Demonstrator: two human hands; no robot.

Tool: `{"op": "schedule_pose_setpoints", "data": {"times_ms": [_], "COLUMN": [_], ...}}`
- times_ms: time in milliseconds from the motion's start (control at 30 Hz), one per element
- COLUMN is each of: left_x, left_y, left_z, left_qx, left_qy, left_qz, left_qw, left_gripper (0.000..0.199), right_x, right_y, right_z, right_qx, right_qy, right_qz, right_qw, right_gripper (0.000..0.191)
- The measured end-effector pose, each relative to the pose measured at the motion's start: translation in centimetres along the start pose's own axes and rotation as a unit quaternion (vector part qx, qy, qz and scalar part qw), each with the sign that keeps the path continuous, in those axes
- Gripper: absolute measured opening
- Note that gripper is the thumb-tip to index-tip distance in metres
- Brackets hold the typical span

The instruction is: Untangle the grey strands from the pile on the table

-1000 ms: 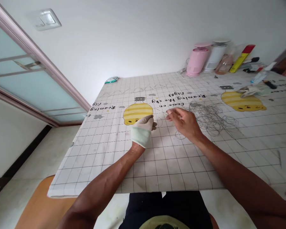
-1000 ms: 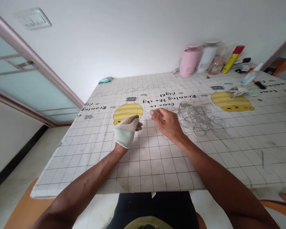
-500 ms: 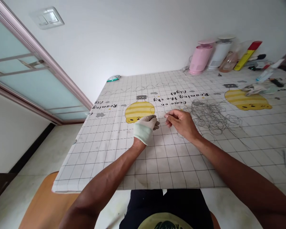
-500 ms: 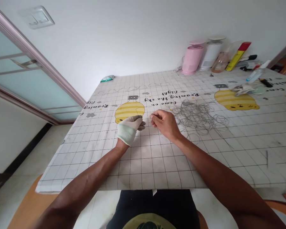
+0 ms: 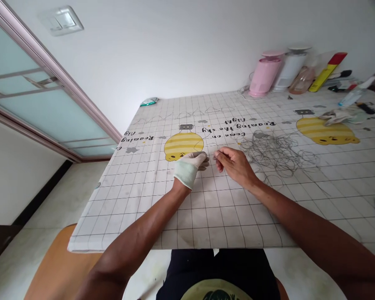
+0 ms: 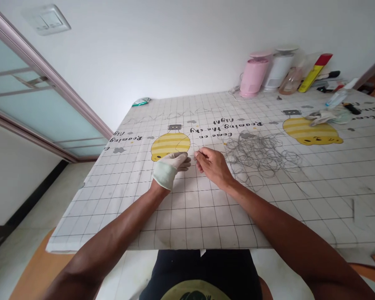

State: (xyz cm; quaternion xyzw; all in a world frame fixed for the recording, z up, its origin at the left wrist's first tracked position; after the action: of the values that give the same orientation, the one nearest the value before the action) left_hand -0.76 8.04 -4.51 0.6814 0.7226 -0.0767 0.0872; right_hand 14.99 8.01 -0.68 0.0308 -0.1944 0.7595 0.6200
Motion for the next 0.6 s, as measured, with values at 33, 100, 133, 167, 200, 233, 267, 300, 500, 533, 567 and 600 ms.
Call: {"op": "schedule_pose_setpoints", "data": {"times_ms": [33,100,133,167,200,233,267,300,500,533,567,600], "left_x": [-0.1,-0.8,-1.3,-1.7,-2.1,-2.3,-2.5,-2.7,-2.9,-2.8,-2.6,-2.4], "left_y": [-0.6,-2.2,-2.7,-2.8,-2.6,-2.2,-1.8,-1.5,-0.8,-0.7,-0.9,-1.1], "left_z": [-0.7,-3.0,-4.3,-5.3,-6.0,-6.4,-6.6,-6.6,-6.0,-5.8,-5.7,-5.5], "left_qx": [0.024,0.075,0.097,0.117,0.133,0.148,0.158,0.163,0.127,0.128,0.135,0.147], "left_qy": [0.019,0.088,0.126,0.156,0.177,0.186,0.188,0.185,0.134,0.121,0.106,0.092], "left_qz": [-0.019,-0.086,-0.111,-0.118,-0.11,-0.092,-0.072,-0.054,0.031,0.037,0.029,0.01], "left_qw": [0.999,0.99,0.981,0.974,0.969,0.967,0.967,0.968,0.982,0.984,0.985,0.985], "left_gripper": [0.028,0.04,0.048,0.054,0.058,0.058,0.056,0.052,0.033,0.031,0.027,0.021], "right_x": [0.0,0.1,0.1,0.2,0.2,0.2,0.2,0.2,0.0,0.0,-0.1,-0.2], "right_y": [-0.3,-0.8,-0.9,-1.0,-1.1,-1.2,-1.2,-1.2,-0.6,-0.4,-0.3,-0.1], "right_z": [0.2,0.4,0.5,0.6,0.8,1.0,1.2,1.3,0.9,0.8,0.7,0.6], "right_qx": [-0.025,-0.072,-0.093,-0.116,-0.142,-0.17,-0.199,-0.224,-0.306,-0.315,-0.321,-0.325], "right_qy": [-0.004,-0.008,-0.012,-0.02,-0.03,-0.043,-0.058,-0.072,-0.106,-0.108,-0.11,-0.113], "right_qz": [-0.003,0.003,0.01,0.016,0.021,0.023,0.024,0.026,0.081,0.091,0.099,0.107], "right_qw": [1.0,0.997,0.995,0.993,0.989,0.984,0.978,0.972,0.942,0.939,0.935,0.933], "right_gripper": [0.041,0.042,0.043,0.043,0.043,0.044,0.046,0.048,0.046,0.045,0.045,0.044]}}
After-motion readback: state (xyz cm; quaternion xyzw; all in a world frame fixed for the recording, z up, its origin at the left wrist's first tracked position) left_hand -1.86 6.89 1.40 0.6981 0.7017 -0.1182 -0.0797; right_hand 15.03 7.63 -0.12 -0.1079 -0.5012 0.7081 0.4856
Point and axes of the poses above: each hand's wrist, its own x-axis towards the middle knuckle, its own y-axis out of the palm, z = x × y, the point moved 10 cm from there along x, towards the middle knuckle, and after that the axes turned 4 degrees about -y, right-handed, at the moved point
